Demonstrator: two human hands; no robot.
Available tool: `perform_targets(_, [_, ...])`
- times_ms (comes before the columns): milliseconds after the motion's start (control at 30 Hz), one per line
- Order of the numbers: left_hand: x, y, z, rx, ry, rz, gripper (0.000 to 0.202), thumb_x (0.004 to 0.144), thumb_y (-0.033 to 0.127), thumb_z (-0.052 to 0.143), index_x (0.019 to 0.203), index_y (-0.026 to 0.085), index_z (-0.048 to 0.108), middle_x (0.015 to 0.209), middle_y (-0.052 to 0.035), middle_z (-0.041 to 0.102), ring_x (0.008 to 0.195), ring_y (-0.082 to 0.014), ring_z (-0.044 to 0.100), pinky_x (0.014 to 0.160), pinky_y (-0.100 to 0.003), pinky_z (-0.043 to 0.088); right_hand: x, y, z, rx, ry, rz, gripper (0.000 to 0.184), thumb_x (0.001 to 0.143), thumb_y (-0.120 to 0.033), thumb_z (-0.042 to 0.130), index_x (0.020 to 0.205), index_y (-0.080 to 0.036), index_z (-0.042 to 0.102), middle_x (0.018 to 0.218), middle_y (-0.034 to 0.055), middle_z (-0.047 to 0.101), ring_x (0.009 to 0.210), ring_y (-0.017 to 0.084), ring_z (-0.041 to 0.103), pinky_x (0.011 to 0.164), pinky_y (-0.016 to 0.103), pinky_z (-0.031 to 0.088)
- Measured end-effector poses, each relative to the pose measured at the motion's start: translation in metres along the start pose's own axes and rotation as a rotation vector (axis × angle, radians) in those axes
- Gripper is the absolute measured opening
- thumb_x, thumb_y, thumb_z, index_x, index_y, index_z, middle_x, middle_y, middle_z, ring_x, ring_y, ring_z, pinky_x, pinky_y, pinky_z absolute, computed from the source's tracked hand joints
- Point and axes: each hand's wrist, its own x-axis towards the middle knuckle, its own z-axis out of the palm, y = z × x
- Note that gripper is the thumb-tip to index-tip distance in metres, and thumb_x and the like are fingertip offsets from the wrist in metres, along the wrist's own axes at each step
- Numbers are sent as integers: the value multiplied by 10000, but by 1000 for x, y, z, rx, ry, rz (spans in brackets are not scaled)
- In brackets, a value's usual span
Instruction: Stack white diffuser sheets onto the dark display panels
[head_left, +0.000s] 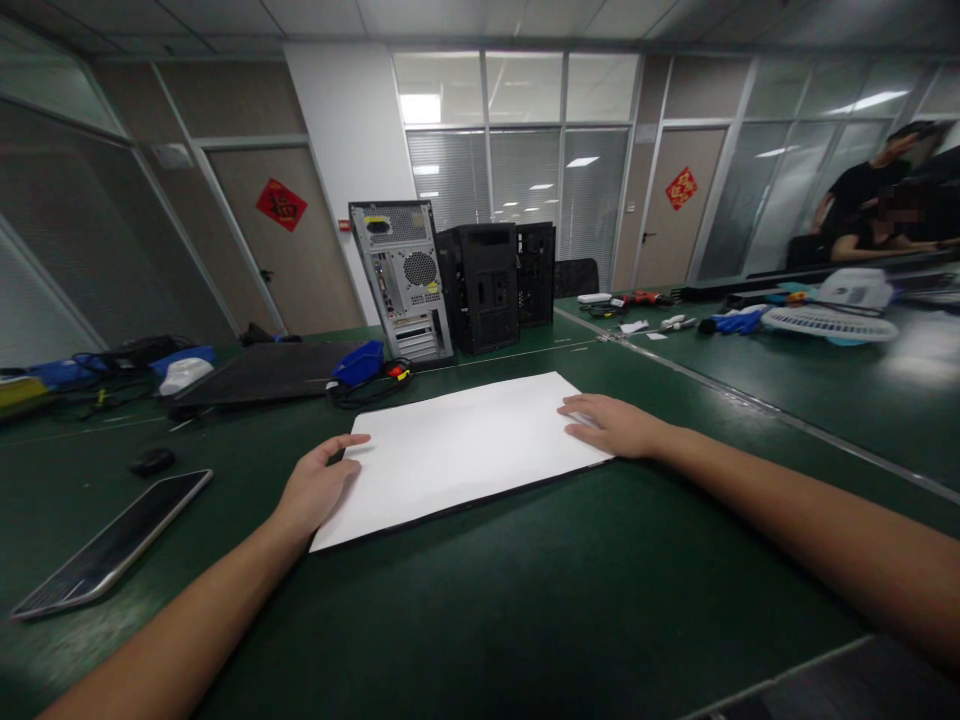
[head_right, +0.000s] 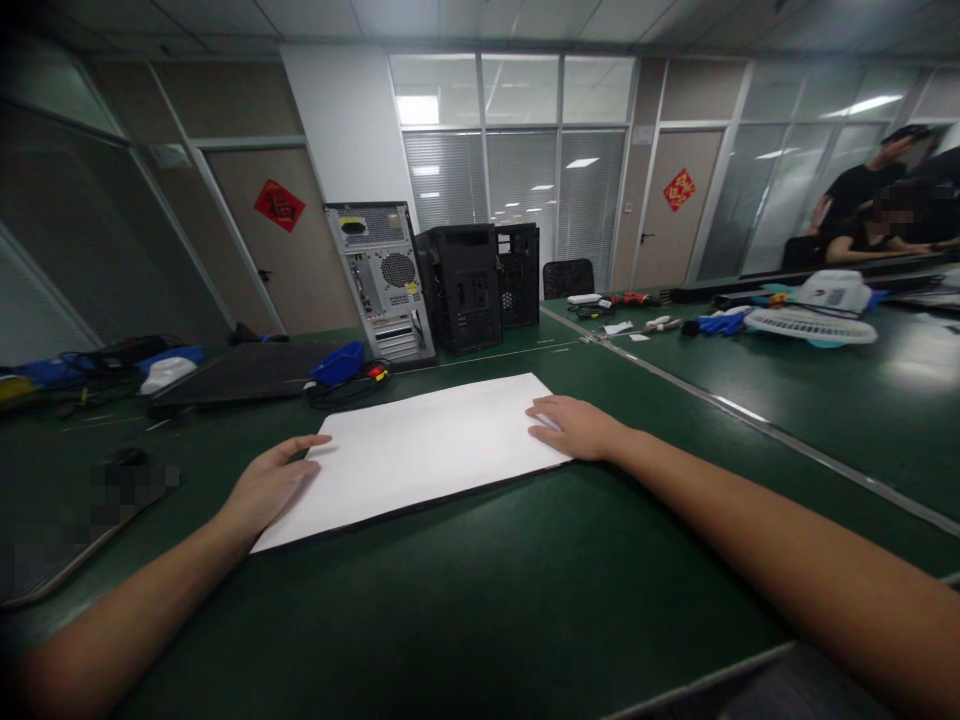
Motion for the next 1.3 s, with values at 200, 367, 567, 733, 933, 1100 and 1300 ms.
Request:
perform_targets(200, [5,-6,0,3,7,18,473,694,200,647,1156,237,744,961,-53,743,617,-161,623,564,-269,456,0,1,0,-2,-10,-4,670,943,-660,389,1400,-203,562,1476,113,486,1355,307,444,1142,509,343])
perform_targets(367, [1,-3,0,1,17,19,466,694,183,644,1145,237,749,1117,-65,731,653,-159,639,588,-269,465,-1,0,-1,17,-5,5,656,937,-657,407,1394,-216,570,1473,101,492,1351,311,450,1142,502,345])
perform_targets(567, [2,-4,0,6,15,36,477,690,175,648,1152,234,749,1196,-77,718,661,-165,643,579,-270,461,0,1,1,10,1,5,659,939,-657,406,1391,-208,572,1470,110,494,1347,313,453,1138,505,347])
perform_targets(733, [5,-5,1,18,40,39,451,688,169,661,1119,247,768,1227,-74,706,742,-179,666,617,-263,467,1,3,2,-10,-6,-3,664,945,-657,395,1398,-203,565,1475,113,488,1350,313,450,1140,507,345])
perform_targets(933, [3,-4,0,-6,1,23,477,699,174,652,1165,229,743,1094,-78,740,633,-163,629,562,-260,446,1,3,2,-8,2,-3,655,946,-647,404,1393,-198,570,1470,118,492,1348,312,453,1138,513,348])
perform_targets(1100, [2,-4,0,-8,21,27,452,689,172,667,1126,238,765,1286,-88,678,656,-150,633,567,-256,450,0,2,2,-2,14,-13,643,950,-631,416,1387,-187,576,1462,129,499,1342,315,459,1134,518,352])
perform_targets(1300, [3,-5,0,-36,18,20,462,670,173,677,1119,233,766,1210,-86,711,588,-138,614,516,-253,436,0,3,3,13,37,-27,624,944,-628,439,1375,-203,590,1448,124,515,1331,319,474,1122,522,365])
